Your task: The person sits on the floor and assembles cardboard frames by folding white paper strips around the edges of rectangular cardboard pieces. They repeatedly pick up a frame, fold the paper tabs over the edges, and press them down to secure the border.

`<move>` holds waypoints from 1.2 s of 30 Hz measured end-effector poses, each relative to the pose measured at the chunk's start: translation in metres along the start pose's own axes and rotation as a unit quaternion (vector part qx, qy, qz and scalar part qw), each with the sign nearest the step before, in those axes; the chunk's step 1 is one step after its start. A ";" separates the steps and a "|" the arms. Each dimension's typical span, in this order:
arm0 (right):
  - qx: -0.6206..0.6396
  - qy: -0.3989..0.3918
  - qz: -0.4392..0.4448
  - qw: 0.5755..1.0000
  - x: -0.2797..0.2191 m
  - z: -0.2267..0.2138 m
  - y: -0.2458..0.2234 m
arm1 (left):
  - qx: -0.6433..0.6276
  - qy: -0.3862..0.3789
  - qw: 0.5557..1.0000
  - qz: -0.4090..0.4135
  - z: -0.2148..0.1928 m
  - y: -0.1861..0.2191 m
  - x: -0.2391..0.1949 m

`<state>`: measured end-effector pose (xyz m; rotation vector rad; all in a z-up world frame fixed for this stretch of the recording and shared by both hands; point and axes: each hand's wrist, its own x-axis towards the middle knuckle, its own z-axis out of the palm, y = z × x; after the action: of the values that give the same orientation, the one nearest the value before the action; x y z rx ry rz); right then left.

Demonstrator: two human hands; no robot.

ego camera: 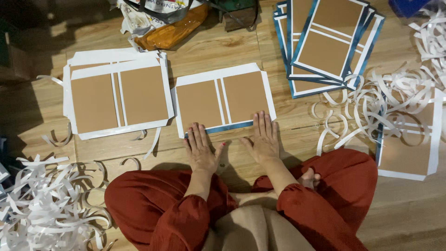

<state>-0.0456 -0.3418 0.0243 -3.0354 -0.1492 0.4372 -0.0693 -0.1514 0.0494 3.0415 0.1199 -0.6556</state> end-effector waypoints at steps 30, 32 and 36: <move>-0.056 -0.099 -0.037 0.993 -0.017 -0.016 -0.012 | -0.023 -0.056 0.993 -0.103 -0.008 -0.015 -0.014; -0.040 -0.069 0.032 0.996 -0.015 -0.011 -0.003 | -0.026 -0.092 0.981 -0.169 -0.008 -0.016 -0.016; -0.005 -0.047 0.084 0.995 -0.007 -0.005 0.007 | -0.021 -0.087 0.981 -0.169 -0.010 -0.015 -0.019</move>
<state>-0.0507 -0.3494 0.0307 -3.0506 0.1006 0.5925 -0.0839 -0.1377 0.0666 2.9296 0.6475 -0.9215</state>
